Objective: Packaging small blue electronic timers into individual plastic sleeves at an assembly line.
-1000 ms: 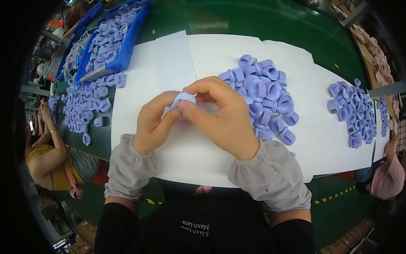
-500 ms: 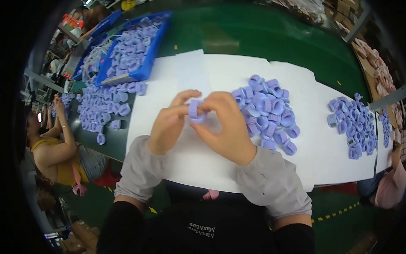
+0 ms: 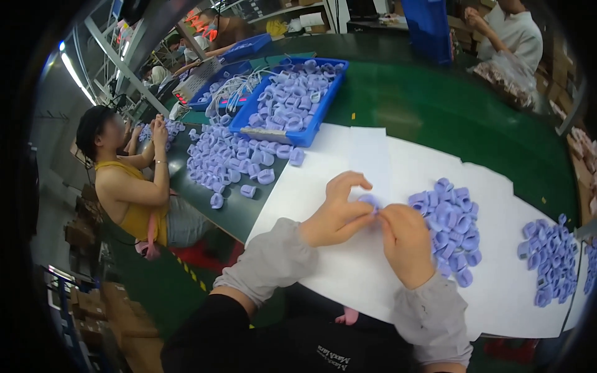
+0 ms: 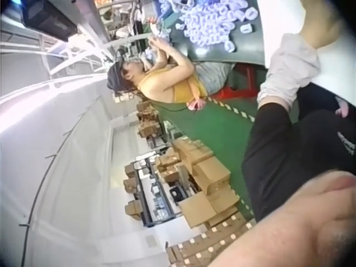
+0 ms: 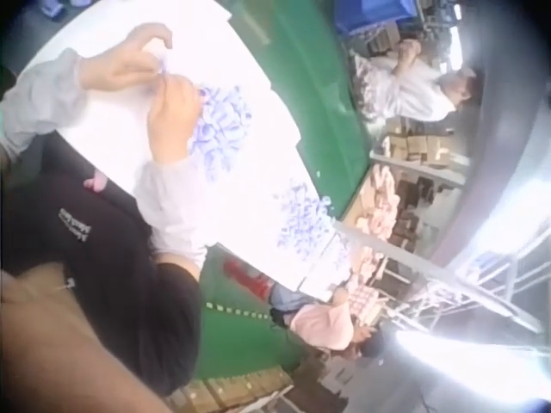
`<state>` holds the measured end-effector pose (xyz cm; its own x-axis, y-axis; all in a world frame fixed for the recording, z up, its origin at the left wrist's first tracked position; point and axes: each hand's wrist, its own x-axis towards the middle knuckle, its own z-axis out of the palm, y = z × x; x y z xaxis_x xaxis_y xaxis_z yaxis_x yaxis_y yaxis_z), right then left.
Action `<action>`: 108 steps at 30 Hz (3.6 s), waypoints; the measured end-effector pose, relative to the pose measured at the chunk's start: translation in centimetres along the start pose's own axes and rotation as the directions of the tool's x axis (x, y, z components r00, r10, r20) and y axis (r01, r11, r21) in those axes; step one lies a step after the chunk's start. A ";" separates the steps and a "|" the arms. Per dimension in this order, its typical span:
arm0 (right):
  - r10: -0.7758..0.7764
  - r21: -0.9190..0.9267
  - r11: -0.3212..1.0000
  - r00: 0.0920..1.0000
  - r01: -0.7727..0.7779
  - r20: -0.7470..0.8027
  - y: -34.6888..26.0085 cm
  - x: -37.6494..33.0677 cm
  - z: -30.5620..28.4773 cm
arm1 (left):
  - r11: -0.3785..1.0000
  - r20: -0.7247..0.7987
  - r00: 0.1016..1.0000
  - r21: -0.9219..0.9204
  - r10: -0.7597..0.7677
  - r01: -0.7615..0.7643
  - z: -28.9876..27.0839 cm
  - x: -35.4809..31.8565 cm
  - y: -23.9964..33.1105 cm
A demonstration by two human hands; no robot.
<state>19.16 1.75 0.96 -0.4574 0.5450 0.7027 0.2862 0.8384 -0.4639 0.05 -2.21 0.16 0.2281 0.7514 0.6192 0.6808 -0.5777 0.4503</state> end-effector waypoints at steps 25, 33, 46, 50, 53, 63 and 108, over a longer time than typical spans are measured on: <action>0.380 0.405 0.800 0.896 -0.442 0.227 0.9 0.2 -0.8 | 0.925 0.224 0.974 -0.360 -0.045 0.125 0.2 -0.3 -0.9; 0.400 0.657 0.448 0.793 -0.606 0.459 -0.2 0.8 -1.6 | 0.872 0.206 0.970 -0.441 -0.132 0.212 0.4 -0.9 -0.8; 0.272 0.317 0.906 0.959 -0.282 0.076 0.1 0.0 -0.2 | 0.994 -0.007 0.998 -0.084 -0.070 0.069 1.2 -0.5 0.2; 0.371 0.328 0.870 0.927 -0.368 0.053 0.0 -0.1 0.4 | 0.993 -0.021 0.999 -0.112 -0.041 0.038 1.3 -0.6 -0.1; 0.478 0.406 0.776 0.870 -0.482 0.119 -0.1 -0.2 0.0 | 0.975 -0.002 0.998 -0.213 -0.068 0.066 1.4 -0.6 0.0; 0.187 0.615 0.564 0.811 -0.551 0.554 -0.5 1.0 -2.5 | 0.911 0.189 0.982 -0.406 0.008 0.071 -0.2 -0.6 -0.8; 0.543 0.695 0.486 0.806 -0.529 0.234 -0.2 -1.3 5.7 | 0.485 0.124 0.752 -0.694 -0.648 0.533 -0.2 -1.3 -1.7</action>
<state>14.90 0.80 -2.89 -0.4099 0.8924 0.1884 -0.2041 0.1116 -0.9726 -1.52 -2.22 -1.29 -0.1829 0.9787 0.0938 -0.0311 -0.1011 0.9944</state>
